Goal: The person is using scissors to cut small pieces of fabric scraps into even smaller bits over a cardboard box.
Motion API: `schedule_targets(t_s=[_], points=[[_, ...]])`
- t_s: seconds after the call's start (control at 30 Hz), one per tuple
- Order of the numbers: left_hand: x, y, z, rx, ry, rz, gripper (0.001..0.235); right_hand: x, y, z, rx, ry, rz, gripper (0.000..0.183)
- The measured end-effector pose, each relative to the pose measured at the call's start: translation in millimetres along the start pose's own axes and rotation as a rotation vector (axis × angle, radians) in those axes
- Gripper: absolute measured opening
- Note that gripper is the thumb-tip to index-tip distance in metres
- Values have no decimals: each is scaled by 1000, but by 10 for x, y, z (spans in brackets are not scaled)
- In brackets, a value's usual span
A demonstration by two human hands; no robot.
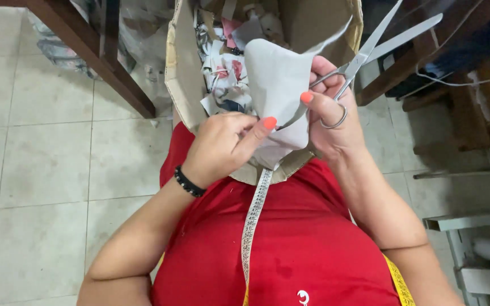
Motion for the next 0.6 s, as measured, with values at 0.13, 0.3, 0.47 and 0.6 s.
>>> schedule_targets(t_s=[0.13, 0.3, 0.47, 0.6], points=[[217, -99, -91, -100, -22, 357, 69, 113, 336, -39, 10, 114, -138, 51], [-113, -254, -132, 147, 49, 533, 30, 124, 448, -82, -6, 133, -3, 49], [99, 63, -76, 539, -131, -262, 24, -129, 108, 14, 56, 3, 126, 44], [211, 124, 39, 598, -369, -500, 17, -29, 37, 9, -50, -51, 151, 46]])
Point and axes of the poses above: each hand's wrist, its own z-axis away from the middle knuckle, its own y-axis out of the back of the hand, x = y × z, the point moved 5 cm from there along -z, towards the middle knuckle, and after that the axes turned 11 degrees about -z, right-handed, at the moved point
